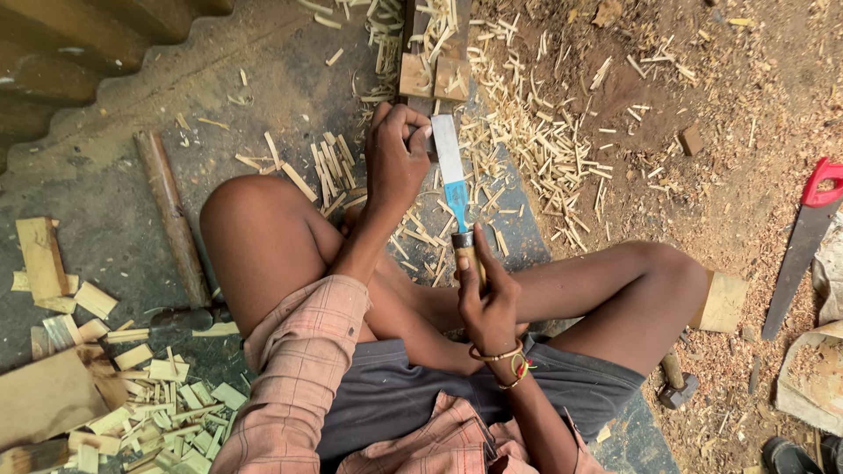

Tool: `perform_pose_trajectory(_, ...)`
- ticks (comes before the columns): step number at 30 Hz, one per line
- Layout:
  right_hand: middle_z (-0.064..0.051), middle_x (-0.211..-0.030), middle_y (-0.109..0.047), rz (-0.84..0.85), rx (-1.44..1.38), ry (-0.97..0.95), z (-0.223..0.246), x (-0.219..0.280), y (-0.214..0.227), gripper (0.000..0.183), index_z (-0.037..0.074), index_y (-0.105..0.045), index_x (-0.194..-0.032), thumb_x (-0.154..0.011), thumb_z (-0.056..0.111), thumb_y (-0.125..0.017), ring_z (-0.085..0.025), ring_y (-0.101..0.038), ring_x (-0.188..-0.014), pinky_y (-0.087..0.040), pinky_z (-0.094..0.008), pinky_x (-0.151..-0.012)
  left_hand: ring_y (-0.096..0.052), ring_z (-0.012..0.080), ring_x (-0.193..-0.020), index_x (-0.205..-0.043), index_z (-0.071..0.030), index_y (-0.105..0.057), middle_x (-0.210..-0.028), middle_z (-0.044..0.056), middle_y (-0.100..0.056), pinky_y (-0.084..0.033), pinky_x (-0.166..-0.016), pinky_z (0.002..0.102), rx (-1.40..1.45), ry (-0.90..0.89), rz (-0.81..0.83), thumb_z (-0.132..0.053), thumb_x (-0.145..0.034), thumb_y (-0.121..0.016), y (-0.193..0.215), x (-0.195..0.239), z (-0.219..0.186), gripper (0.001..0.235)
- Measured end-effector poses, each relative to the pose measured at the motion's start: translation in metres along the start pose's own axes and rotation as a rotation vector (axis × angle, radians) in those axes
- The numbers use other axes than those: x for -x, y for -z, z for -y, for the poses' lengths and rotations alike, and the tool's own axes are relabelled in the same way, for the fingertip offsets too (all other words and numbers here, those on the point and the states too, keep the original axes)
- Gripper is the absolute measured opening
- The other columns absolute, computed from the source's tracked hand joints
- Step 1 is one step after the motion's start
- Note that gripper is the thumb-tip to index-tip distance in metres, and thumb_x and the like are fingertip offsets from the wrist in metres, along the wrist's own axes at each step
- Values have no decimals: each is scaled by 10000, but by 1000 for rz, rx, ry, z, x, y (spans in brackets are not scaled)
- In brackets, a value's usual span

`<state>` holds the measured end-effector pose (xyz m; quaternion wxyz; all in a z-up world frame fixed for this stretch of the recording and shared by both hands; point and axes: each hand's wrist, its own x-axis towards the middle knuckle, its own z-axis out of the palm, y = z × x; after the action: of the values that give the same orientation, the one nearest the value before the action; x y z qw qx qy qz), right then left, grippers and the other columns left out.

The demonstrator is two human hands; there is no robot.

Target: The person sits cross-legged on the ground and carves a small wooden block using a chisel and a wooden mallet. They repeatedly strike the chisel to remove wood shavings and occasionally adjust the block's position.

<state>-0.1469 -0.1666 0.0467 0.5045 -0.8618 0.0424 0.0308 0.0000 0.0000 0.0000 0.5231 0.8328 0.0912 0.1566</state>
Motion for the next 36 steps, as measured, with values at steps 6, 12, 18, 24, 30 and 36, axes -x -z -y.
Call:
perform_pose_trajectory(6, -75, -816, -659, -27, -234, -60, -20, -10, -26, 501, 49, -537, -1520, -1031, 141, -594, -71, -515, -658, -441, -244, -554, -539, 187, -738, -953, -18, -663, -886, 59, -537, -457, -704, 353, 37, -29, -15, 42, -884, -693, -1, 3, 5, 96)
perform_pose_trajectory(12, -29, -691, -576, 109, -421, -143, -19, -17, -5, 537, 108, -506, -1547, -1026, 213, -581, -66, -474, -497, -391, -238, -428, -519, 197, -689, -896, -39, -718, -831, 55, -524, -455, -669, 360, 71, -6, -23, -12, -849, -768, 4, 0, 3, 73)
perform_pose_trajectory(18, -53, -752, -651, 190, -562, -52, -5, -6, 18, 534, 108, -458, -1561, -1043, 207, -540, -90, -566, -508, -485, -242, -440, -553, 204, -693, -935, -67, -740, -814, 66, -501, -473, -634, 353, 41, 15, -17, -82, -780, -811, 9, 1, -6, 171)
perform_pose_trajectory(24, -72, -777, -657, 56, -597, -40, -12, 2, 39, 527, 96, -462, -1556, -1049, 214, -543, -110, -591, -524, -500, -266, -434, -611, 272, -758, -969, -68, -700, -881, 91, -564, -484, -645, 396, -65, -81, -100, -142, -754, -862, 3, 10, -16, 279)
perform_pose_trajectory(30, -73, -784, -660, 49, -497, -176, -25, 18, 50, 541, 115, -486, -1537, -1011, 194, -581, -105, -585, -519, -481, -272, -402, -656, 270, -776, -933, -76, -690, -850, 60, -614, -491, -671, 401, -125, -95, -117, -83, -853, -777, 6, 13, -23, 118)
perform_pose_trajectory(36, -56, -781, -666, 113, -517, -201, -25, 15, 45, 549, 138, -485, -1536, -1002, 216, -588, -90, -555, -514, -464, -257, -406, -647, 290, -760, -894, -46, -664, -833, 84, -613, -479, -669, 413, -65, -138, -123, -53, -881, -748, 16, 20, -24, 86)
